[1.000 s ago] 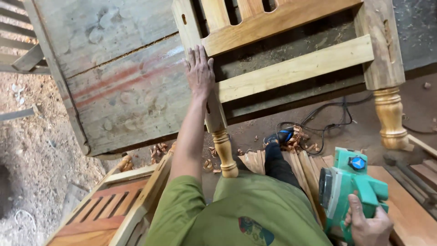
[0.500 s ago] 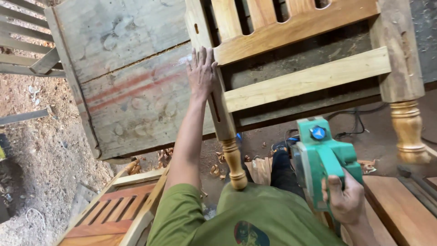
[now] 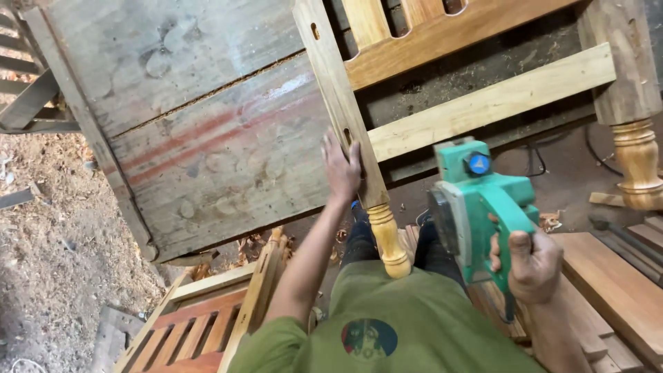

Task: The person assembles a wooden chair by tapping a leg into place with a hammer. They then use a handheld electric planer to smooth the edges of the chair's backrest and legs. Finally, the person sweeps the wood shavings on the floor with a broom.

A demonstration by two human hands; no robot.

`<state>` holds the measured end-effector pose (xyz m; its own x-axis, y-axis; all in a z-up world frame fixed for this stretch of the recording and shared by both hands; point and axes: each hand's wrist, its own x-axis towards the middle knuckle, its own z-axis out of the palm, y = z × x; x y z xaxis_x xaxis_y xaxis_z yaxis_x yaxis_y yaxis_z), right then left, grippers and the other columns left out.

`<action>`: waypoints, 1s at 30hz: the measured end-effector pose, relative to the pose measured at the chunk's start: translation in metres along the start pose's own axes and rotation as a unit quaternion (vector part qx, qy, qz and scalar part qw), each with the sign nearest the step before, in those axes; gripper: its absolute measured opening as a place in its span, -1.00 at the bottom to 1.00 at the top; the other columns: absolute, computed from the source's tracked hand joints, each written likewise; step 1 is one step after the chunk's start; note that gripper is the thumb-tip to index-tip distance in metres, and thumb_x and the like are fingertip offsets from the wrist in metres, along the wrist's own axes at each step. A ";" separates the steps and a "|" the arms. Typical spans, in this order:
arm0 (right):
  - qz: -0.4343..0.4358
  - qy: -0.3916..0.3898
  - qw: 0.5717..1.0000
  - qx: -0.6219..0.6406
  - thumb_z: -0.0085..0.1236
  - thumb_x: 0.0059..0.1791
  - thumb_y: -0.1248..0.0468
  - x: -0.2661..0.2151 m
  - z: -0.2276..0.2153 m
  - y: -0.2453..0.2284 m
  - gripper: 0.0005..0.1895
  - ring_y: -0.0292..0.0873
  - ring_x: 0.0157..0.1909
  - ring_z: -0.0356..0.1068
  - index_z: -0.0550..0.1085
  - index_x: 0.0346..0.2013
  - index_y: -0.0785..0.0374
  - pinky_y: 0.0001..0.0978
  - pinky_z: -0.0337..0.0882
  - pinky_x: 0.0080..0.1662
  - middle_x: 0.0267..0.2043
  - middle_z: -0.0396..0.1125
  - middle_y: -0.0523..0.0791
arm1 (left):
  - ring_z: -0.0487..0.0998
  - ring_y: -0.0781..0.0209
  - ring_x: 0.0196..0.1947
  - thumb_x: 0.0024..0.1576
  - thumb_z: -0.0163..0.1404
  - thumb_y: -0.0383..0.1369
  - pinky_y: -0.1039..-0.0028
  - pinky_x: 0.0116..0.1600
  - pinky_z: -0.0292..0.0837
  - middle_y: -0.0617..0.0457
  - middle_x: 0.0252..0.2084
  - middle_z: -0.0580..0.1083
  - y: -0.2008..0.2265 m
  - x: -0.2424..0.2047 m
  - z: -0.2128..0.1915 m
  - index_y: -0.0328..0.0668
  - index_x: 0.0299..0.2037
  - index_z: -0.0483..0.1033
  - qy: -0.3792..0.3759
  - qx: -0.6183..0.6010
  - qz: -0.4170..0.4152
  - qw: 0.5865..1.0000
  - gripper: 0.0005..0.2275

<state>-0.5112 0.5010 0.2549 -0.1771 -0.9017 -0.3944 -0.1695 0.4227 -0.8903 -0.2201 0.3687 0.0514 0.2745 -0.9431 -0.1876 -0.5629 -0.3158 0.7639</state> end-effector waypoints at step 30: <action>-0.108 -0.044 0.988 -0.104 -0.11 0.10 -0.20 0.112 0.222 0.005 -0.49 -0.06 -0.65 0.34 0.40 -0.48 0.11 -0.22 0.42 -0.43 -0.75 0.29 -0.08 | -0.06 -0.36 0.52 0.26 -0.20 0.17 -0.19 0.51 -0.23 -0.25 0.54 0.00 -0.124 0.157 -0.091 -0.09 0.53 -0.01 0.138 0.342 0.010 0.929 -0.27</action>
<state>-0.3165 0.3818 0.1559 -0.0319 -0.9736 -0.2262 -0.3916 0.2204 -0.8934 -0.0362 0.2692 -0.0164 0.3944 -0.9170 0.0604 -0.9085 -0.3792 0.1758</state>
